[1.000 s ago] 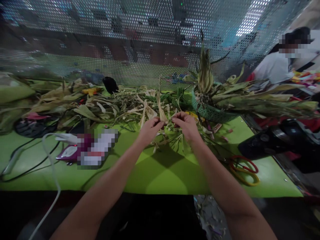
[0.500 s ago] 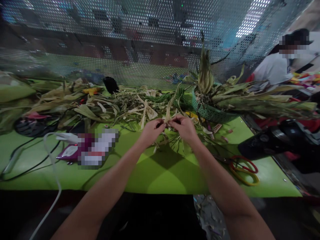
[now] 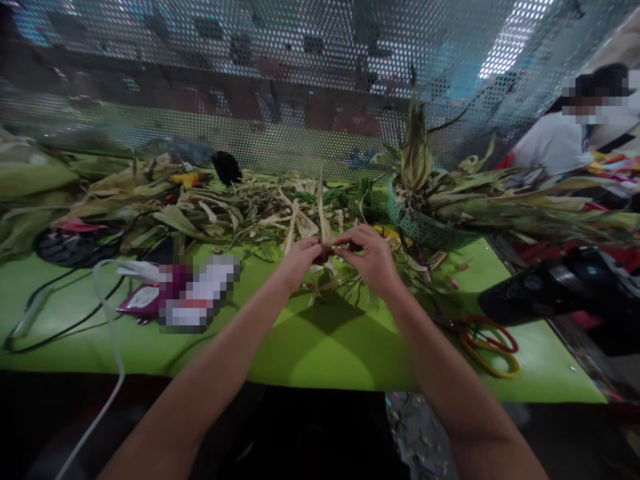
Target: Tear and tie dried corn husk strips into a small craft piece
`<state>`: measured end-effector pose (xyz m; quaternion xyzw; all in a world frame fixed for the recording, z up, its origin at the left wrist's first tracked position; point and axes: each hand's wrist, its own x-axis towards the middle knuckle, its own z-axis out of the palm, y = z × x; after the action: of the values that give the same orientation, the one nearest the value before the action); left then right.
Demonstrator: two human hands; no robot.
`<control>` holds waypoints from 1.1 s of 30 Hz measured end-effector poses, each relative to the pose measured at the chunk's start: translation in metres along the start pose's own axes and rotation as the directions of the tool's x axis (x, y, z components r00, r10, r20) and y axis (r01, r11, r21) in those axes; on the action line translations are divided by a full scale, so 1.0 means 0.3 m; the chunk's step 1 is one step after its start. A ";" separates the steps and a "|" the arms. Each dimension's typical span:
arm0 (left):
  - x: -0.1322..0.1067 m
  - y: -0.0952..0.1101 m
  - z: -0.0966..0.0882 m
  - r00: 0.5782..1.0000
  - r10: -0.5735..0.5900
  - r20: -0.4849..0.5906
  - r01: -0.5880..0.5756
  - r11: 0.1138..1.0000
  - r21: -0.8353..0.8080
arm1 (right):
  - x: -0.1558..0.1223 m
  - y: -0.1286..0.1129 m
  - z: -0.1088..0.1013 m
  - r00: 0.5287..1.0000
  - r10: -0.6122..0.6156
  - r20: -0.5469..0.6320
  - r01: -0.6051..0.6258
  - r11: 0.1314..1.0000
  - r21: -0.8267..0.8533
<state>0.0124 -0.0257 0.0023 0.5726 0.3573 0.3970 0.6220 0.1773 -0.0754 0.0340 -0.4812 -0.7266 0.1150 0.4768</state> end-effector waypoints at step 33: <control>-0.033 0.024 0.003 0.997 0.053 0.049 -0.055 0.998 0.027 | -0.004 0.018 0.012 0.993 0.116 -0.029 -0.112 0.988 0.109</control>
<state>0.0084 -0.0348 0.0094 0.6000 0.3322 0.3948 0.6113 0.1777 -0.0725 0.0282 -0.4975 -0.6822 0.1725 0.5073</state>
